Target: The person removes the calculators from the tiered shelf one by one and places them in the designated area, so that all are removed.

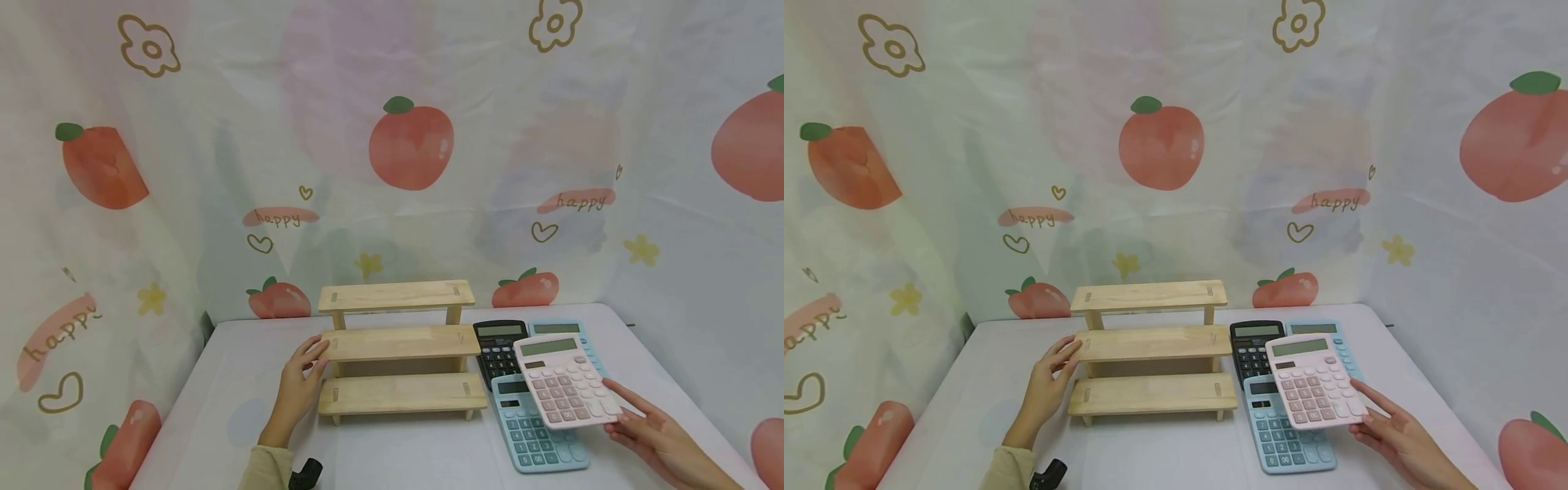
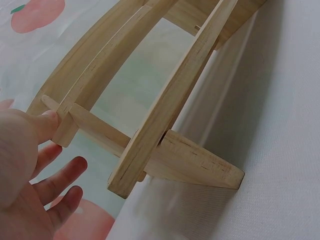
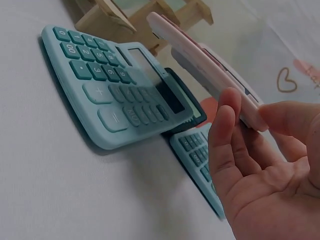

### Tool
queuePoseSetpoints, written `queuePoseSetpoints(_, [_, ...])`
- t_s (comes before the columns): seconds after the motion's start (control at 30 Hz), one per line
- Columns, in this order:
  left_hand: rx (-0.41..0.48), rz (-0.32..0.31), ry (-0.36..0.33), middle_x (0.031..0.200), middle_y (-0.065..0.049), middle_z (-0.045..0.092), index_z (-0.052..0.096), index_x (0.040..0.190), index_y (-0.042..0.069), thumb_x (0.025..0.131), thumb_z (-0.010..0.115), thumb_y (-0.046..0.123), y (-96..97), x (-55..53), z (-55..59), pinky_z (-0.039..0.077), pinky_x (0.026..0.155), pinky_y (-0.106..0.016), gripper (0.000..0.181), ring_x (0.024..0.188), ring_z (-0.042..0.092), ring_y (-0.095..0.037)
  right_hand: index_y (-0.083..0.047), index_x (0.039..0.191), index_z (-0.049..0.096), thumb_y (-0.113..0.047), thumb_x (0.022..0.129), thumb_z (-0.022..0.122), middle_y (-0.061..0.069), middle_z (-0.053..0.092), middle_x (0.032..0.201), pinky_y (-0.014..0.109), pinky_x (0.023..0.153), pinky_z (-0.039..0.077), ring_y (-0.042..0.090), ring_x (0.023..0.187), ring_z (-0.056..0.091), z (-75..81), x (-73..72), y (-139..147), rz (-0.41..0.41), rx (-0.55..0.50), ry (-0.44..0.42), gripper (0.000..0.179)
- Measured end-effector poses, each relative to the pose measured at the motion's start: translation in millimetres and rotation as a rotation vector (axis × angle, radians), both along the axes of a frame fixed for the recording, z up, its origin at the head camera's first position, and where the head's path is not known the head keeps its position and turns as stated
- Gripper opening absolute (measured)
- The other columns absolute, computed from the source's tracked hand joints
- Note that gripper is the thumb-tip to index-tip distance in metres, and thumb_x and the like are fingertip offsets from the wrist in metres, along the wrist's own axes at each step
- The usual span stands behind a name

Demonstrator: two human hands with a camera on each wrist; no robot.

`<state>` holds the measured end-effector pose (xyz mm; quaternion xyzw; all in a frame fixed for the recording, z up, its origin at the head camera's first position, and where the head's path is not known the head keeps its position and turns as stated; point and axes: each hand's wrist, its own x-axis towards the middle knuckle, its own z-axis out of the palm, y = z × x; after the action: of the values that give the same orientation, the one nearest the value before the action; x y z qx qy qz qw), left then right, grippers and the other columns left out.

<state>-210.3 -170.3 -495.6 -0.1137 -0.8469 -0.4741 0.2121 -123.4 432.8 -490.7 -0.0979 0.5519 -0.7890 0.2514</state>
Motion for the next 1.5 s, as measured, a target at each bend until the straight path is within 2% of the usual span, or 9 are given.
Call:
queuePoseSetpoints(0.23, [-0.006, 0.003, -0.004, 0.145, -0.022, 0.056, 0.066, 0.131, -0.001, 0.097, 0.065, 0.008, -0.2, -1.3, -1.3, 0.055, 0.09, -0.053, 0.036, 0.13, 0.057, -0.041, -0.056, 0.123, 0.059, -0.009, 0.112, 0.028, -0.024, 0.065, 0.117, 0.023, 0.094, 0.056, 0.006, 0.104, 0.066, -4.8, 4.9, 10.9, -0.083, 0.087, -0.045, 0.058])
queuePoseSetpoints(0.53, [0.013, -0.006, -0.046, 0.148, -0.018, 0.055, 0.065, 0.133, 0.001, 0.097, 0.065, 0.006, -0.2, -0.6, 1.0, 0.055, 0.094, -0.051, 0.037, 0.132, 0.057, -0.036, -0.053, 0.123, 0.063, -0.007, 0.111, 0.026, -0.024, 0.066, 0.116, 0.024, 0.094, 0.057, 0.006, 0.106, 0.067, -12.5, 8.4, 29.6, -0.064, 0.013, -0.075, 0.06])
queuePoseSetpoints(0.77, [0.01, 0.0, -0.03, 0.147, -0.017, 0.057, 0.066, 0.132, 0.001, 0.097, 0.065, 0.006, -0.1, -0.6, 1.2, 0.055, 0.092, -0.048, 0.036, 0.13, 0.058, -0.036, -0.053, 0.117, 0.065, -0.007, 0.11, 0.033, -0.027, 0.064, 0.109, 0.025, 0.091, 0.058, 0.006, 0.101, 0.067, -21.0, 10.0, 40.9, -0.164, 0.085, -0.091, 0.057])
queuePoseSetpoints(0.97, [-0.009, 0.003, 0.003, 0.145, -0.021, 0.057, 0.066, 0.131, -0.001, 0.097, 0.065, 0.006, -0.2, -1.3, -0.1, 0.056, 0.089, -0.051, 0.035, 0.128, 0.058, -0.041, -0.05, 0.123, 0.066, -0.007, 0.111, 0.027, -0.027, 0.065, 0.114, 0.025, 0.093, 0.057, 0.007, 0.105, 0.067, -27.2, 11.0, 53.1, -0.087, -0.009, -0.077, 0.058])
queuePoseSetpoints(1.13, [0.007, -0.008, -0.019, 0.146, -0.021, 0.056, 0.065, 0.132, -0.001, 0.097, 0.065, 0.006, -0.3, -0.8, 1.1, 0.055, 0.091, -0.054, 0.036, 0.127, 0.059, -0.039, -0.045, 0.128, 0.066, -0.006, 0.111, 0.021, -0.023, 0.066, 0.117, 0.027, 0.097, 0.055, 0.008, 0.11, 0.066, -31.1, 12.3, 62.1, 0.0, -0.139, -0.101, 0.062])
queuePoseSetpoints(1.23, [0.011, -0.011, -0.027, 0.146, -0.02, 0.056, 0.066, 0.132, 0.0, 0.097, 0.064, 0.008, -0.3, -0.8, 1.1, 0.055, 0.092, -0.054, 0.036, 0.127, 0.06, -0.038, -0.046, 0.125, 0.067, -0.007, 0.112, 0.022, -0.024, 0.066, 0.115, 0.027, 0.097, 0.056, 0.007, 0.108, 0.066, -30.9, 14.7, 64.9, -0.026, -0.105, -0.123, 0.062])
queuePoseSetpoints(1.37, [0.006, -0.012, -0.023, 0.146, -0.021, 0.056, 0.066, 0.132, 0.0, 0.098, 0.064, 0.009, -0.6, -1.2, 0.0, 0.054, 0.092, -0.055, 0.035, 0.129, 0.058, -0.04, -0.053, 0.114, 0.068, -0.011, 0.112, 0.029, -0.027, 0.064, 0.106, 0.026, 0.093, 0.057, 0.005, 0.102, 0.065, -27.4, 17.4, 67.0, -0.135, 0.047, -0.18, 0.057])
queuePoseSetpoints(1.43, [0.006, -0.013, -0.023, 0.146, -0.021, 0.056, 0.066, 0.132, 0.0, 0.098, 0.064, 0.009, -0.6, -1.0, 0.1, 0.054, 0.092, -0.055, 0.035, 0.131, 0.056, -0.041, -0.055, 0.111, 0.067, -0.013, 0.112, 0.03, -0.027, 0.064, 0.105, 0.026, 0.092, 0.057, 0.005, 0.101, 0.065, -27.0, 18.3, 69.4, -0.15, 0.082, -0.204, 0.056])
queuePoseSetpoints(1.5, [0.005, -0.014, -0.023, 0.146, -0.021, 0.056, 0.066, 0.132, 0.0, 0.098, 0.064, 0.009, -0.7, -0.8, 0.0, 0.054, 0.092, -0.056, 0.035, 0.132, 0.055, -0.041, -0.056, 0.112, 0.067, -0.013, 0.112, 0.029, -0.026, 0.064, 0.108, 0.025, 0.093, 0.057, 0.005, 0.101, 0.066, -27.6, 19.3, 72.4, -0.123, 0.075, -0.209, 0.057])
